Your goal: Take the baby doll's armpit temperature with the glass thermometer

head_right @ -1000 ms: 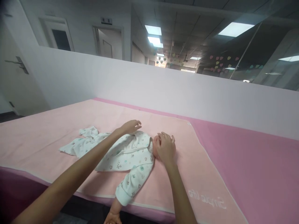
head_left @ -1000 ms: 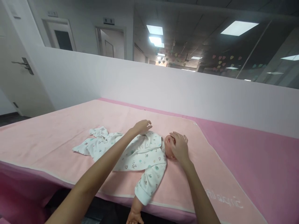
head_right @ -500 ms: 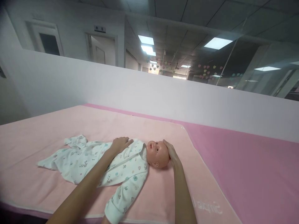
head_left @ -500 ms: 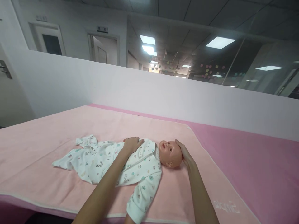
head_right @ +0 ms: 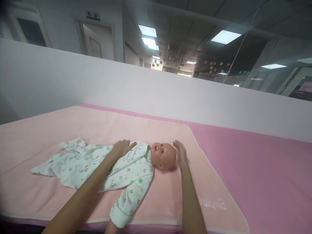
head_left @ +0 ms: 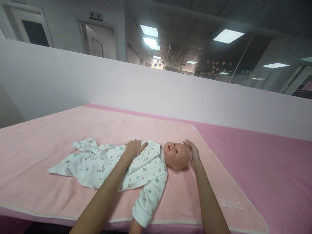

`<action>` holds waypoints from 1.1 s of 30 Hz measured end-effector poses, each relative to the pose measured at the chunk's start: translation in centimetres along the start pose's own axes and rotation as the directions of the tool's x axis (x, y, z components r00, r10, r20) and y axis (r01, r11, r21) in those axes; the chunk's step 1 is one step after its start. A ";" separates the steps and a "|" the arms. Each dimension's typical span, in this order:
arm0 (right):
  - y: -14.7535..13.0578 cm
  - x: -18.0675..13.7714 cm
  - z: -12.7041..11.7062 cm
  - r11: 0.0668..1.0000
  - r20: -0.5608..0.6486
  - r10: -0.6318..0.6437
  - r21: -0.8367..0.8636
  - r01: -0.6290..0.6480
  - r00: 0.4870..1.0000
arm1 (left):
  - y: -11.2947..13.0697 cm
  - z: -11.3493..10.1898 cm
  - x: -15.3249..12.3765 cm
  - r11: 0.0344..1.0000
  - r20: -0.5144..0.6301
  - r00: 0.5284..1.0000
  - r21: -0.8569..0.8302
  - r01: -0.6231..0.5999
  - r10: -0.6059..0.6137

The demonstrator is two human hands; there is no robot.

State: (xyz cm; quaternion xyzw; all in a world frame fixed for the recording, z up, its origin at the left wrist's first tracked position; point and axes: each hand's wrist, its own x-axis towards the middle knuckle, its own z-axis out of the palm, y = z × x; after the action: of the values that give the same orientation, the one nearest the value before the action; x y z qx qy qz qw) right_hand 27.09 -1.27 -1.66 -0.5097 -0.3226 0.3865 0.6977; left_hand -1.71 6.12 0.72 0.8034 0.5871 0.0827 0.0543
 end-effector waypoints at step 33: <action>-0.2 -0.9 1.5 0.992 0.264 -0.007 -0.120 0.040 0.965 | -0.2 0.3 0.2 1.000 -0.011 1.000 0.013 -0.005 0.005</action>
State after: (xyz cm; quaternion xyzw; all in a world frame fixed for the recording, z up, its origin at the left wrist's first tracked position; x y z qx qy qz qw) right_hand 25.42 -1.41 -1.07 -0.4926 -0.4417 0.4213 0.6203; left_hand -1.74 6.38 0.45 0.8047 0.5861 0.0834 0.0459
